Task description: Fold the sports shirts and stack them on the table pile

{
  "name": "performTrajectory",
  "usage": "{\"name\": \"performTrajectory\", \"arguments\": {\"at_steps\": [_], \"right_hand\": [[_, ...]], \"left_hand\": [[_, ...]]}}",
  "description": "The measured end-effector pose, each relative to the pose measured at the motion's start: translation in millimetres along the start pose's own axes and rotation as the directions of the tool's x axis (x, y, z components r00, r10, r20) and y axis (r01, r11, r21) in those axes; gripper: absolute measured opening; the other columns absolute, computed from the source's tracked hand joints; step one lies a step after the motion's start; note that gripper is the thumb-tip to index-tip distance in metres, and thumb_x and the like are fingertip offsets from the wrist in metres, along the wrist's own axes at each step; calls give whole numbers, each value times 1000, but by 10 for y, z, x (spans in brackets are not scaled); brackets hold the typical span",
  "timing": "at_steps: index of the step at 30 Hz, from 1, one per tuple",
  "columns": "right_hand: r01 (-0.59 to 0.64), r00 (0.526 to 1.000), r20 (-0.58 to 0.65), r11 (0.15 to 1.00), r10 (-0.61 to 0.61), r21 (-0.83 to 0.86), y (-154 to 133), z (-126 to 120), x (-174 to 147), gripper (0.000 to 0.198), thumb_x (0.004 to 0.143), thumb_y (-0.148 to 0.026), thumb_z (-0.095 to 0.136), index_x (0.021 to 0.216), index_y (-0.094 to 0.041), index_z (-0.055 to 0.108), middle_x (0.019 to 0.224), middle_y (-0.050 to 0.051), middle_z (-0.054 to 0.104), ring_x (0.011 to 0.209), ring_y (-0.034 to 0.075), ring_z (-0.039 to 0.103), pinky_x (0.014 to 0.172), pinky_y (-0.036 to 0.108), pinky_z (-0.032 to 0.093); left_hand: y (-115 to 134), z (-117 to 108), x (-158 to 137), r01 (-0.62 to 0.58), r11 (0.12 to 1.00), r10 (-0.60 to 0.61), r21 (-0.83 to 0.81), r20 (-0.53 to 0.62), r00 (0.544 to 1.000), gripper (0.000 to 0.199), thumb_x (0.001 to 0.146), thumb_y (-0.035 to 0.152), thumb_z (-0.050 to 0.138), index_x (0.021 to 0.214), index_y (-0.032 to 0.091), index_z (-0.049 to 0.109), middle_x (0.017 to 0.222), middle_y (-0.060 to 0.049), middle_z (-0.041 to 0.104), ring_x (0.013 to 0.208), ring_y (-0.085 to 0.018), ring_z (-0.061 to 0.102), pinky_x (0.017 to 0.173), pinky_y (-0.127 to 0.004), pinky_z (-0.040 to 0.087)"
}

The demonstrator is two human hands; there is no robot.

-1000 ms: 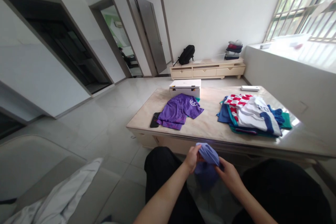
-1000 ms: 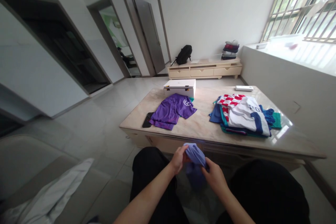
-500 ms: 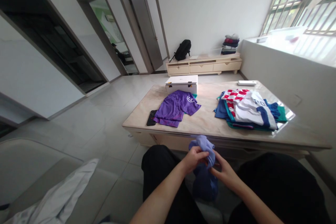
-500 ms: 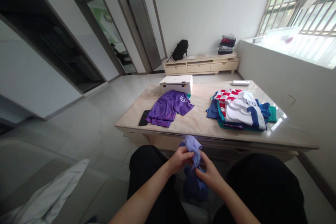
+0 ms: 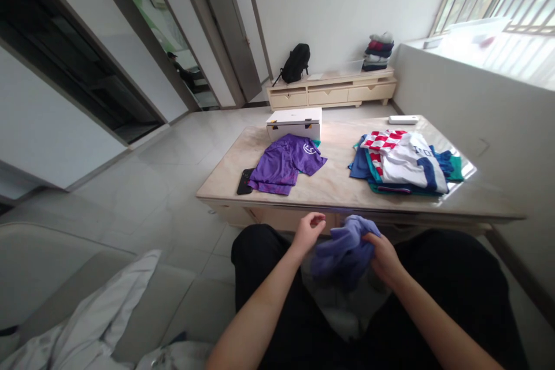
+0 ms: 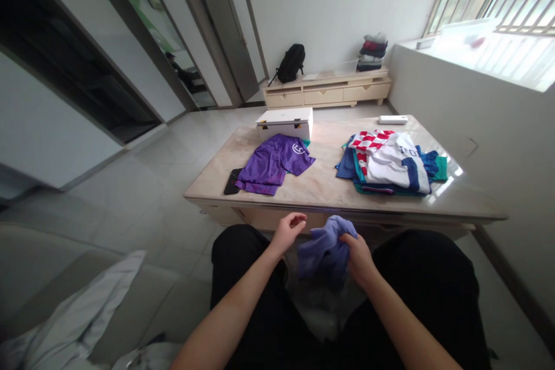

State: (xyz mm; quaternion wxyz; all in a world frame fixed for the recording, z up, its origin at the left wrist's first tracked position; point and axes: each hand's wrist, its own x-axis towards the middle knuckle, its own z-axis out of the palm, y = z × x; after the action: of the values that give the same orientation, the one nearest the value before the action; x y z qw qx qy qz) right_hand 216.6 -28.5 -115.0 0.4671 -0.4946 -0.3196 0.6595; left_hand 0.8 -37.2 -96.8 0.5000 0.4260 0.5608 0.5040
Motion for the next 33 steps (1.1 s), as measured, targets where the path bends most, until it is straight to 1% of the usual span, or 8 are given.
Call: {"name": "performTrajectory", "arguments": {"at_steps": [4, 10, 17, 21, 25, 28, 31, 33], "right_hand": [[-10, 1000, -4, 998, 10, 68, -130, -13, -34, 21, 75, -41, 65, 80, -22, 71, 73, 5, 77, 69, 26, 74, 74, 40, 62], [49, 997, 55, 992, -56, 117, -285, 19, -88, 37, 87, -54, 61, 104, -23, 74, 91, 5, 80, 91, 29, 76, 87, 45, 61], [194, 956, -230, 980, -181, 35, -260, -137, 72, 32, 70, -44, 80, 88, -17, 74, 81, 5, 77, 86, 29, 74, 88, 45, 60], [286, 906, -286, 950, -311, -125, -251, -170, 79, 31, 65, -36, 84, 86, -15, 74, 89, 6, 77, 92, 28, 72, 97, 46, 54], [283, 936, -144, 931, -321, -232, -267, -105, -3, 48, 68, -42, 86, 106, -14, 73, 110, 11, 76, 110, 32, 68, 106, 50, 48], [365, 931, 98, 875, -352, -319, -240, -19, -86, 62, 69, -44, 87, 121, -17, 69, 122, 12, 72, 121, 32, 64, 112, 49, 44], [452, 876, 364, 805, -318, -385, -161, 33, -150, 66, 67, -42, 88, 126, -20, 68, 123, 10, 72, 115, 30, 67, 105, 44, 50], [454, 867, 424, 762, -260, -462, -108, 32, -166, 54, 67, -39, 87, 115, -19, 72, 111, 8, 76, 101, 29, 71, 92, 40, 56]], "left_hand": [[-149, 26, 6, 35, 999, -35, 8, 25, 999, 51, 67, 47, 89, 106, 17, 73, 122, -16, 71, 120, -31, 62, 108, -45, 45], [-108, 188, -89, 114, 992, -94, -54, 290, 953, 58, 74, 62, 79, 100, 11, 75, 92, -11, 77, 83, -24, 70, 78, -36, 56], [19, 65, -3, -77, 995, 81, -58, 67, 994, 36, 85, 47, 74, 100, 15, 72, 94, -6, 75, 86, -19, 66, 81, -28, 50], [29, 58, -28, -156, 988, 155, 17, 60, 986, 28, 85, 40, 73, 99, 16, 76, 102, -8, 77, 97, -24, 68, 93, -34, 50], [53, 116, -85, -176, 983, 164, 59, 162, 973, 28, 83, 38, 75, 100, 16, 79, 103, -10, 79, 98, -27, 70, 96, -38, 51], [75, 148, -124, -184, 978, 153, 96, 266, 952, 28, 84, 39, 74, 100, 16, 80, 101, -10, 79, 98, -27, 71, 95, -38, 52], [74, 154, -147, -191, 974, 134, 124, 364, 922, 32, 87, 43, 71, 99, 14, 80, 101, -10, 79, 97, -26, 71, 95, -37, 52], [60, 149, -149, -180, 978, 124, 106, 403, 907, 36, 87, 45, 72, 101, 13, 79, 103, -10, 78, 98, -26, 70, 94, -36, 52]]}}
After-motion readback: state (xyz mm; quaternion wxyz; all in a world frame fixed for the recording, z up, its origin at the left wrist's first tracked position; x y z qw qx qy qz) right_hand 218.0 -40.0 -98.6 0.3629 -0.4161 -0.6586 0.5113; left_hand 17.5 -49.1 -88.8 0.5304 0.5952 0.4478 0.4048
